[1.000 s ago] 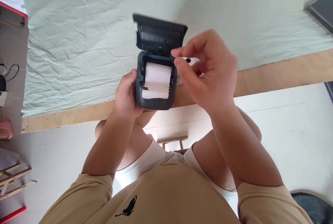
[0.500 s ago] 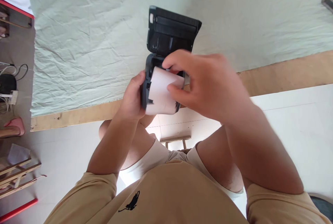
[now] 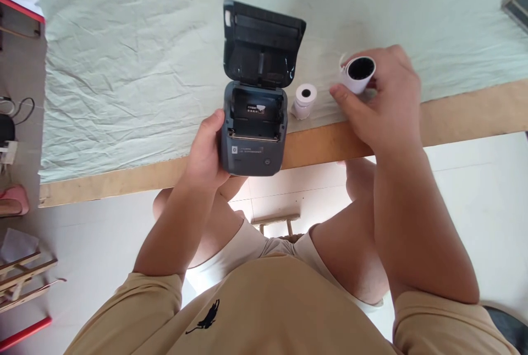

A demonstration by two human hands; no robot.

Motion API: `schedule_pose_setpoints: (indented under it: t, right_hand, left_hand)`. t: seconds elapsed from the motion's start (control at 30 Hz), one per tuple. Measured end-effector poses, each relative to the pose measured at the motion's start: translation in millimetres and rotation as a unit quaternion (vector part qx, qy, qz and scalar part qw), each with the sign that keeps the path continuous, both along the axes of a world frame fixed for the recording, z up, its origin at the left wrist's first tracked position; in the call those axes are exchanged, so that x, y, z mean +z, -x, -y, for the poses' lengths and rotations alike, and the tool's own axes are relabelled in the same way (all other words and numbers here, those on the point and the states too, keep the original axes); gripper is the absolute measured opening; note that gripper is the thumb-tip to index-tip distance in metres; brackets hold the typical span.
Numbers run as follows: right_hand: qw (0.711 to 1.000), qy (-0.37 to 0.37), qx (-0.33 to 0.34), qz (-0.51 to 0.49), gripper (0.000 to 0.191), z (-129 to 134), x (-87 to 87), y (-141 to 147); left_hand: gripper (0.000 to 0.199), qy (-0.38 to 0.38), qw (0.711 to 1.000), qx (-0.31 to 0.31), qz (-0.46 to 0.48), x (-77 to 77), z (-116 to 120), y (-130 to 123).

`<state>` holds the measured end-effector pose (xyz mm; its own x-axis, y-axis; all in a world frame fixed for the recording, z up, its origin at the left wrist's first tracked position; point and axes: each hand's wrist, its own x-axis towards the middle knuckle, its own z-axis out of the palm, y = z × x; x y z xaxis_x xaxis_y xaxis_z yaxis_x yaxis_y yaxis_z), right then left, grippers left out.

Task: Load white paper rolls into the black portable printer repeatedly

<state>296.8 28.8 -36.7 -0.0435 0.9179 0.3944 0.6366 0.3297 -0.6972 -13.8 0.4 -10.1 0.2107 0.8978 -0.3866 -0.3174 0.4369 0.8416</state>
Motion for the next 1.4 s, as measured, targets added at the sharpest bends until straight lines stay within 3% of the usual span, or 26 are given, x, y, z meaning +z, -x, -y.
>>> schedule_pose_setpoints:
  t: [0.1, 0.13, 0.23, 0.33, 0.37, 0.5, 0.63, 0.73, 0.83, 1.0, 1.1, 1.23, 1.4]
  right_hand:
    - [0.993, 0.006, -0.12, 0.019, 0.041, -4, -3.3, 1]
    - [0.991, 0.018, -0.132, 0.022, 0.047, -3, -1.3, 3]
    - [0.996, -0.029, -0.086, 0.025, 0.056, 10, 12.6, 15]
    - [0.987, -0.148, -0.06, 0.023, 0.045, 27, 24.6, 36]
    - [0.986, -0.157, -0.053, 0.028, 0.043, 30, 24.9, 44]
    - [0.992, -0.105, -0.02, 0.068, 0.058, 22, 8.2, 66]
    - [0.997, -0.062, -0.007, 0.047, 0.054, 7, -7.9, 63]
    - [0.999, -0.021, 0.027, -0.008, 0.064, 7, -9.1, 57]
    - [0.999, -0.027, 0.042, -0.003, 0.058, 11, -10.6, 56]
    - [0.996, -0.07, 0.004, 0.049, 0.058, 10, -12.0, 56]
    - [0.996, -0.082, -0.031, -0.012, 0.06, 17, 1.6, 64]
    - [0.987, -0.117, -0.021, -0.104, 0.042, 33, 28.2, 87]
    - [0.999, -0.034, 0.036, -0.004, 0.004, 30, 39.4, 108]
  left_hand:
    - [0.043, 0.007, 1.0, 0.023, -0.016, -0.7, 0, -1]
    - [0.042, 0.007, 0.999, 0.033, -0.019, -1.1, 0, -1]
    - [0.042, 0.011, 0.999, 0.046, -0.017, -1.4, -1, -1]
    - [0.045, 0.019, 0.999, 0.028, -0.013, -0.1, 0, -2]
    - [0.045, 0.019, 0.999, 0.024, -0.013, 0.5, 0, -2]
    - [0.038, 0.009, 0.999, 0.039, -0.016, 2.9, 0, -2]
    - [0.041, 0.014, 0.999, 0.036, -0.011, 2.6, 0, -2]
    - [0.045, 0.013, 1.0, 0.017, -0.008, 0.4, 1, 0]
    - [0.048, 0.014, 1.0, 0.001, -0.008, -2.2, 2, 1]
    - [0.05, 0.018, 1.0, 0.01, -0.019, -5.0, 2, 1]
    - [0.049, 0.023, 0.999, 0.015, -0.022, -4.1, 2, 1]
    - [0.041, -0.012, 1.0, 0.003, -0.028, 1.1, 4, 0]
    - [0.037, -0.048, 0.998, -0.003, -0.028, 6.6, 6, -1]
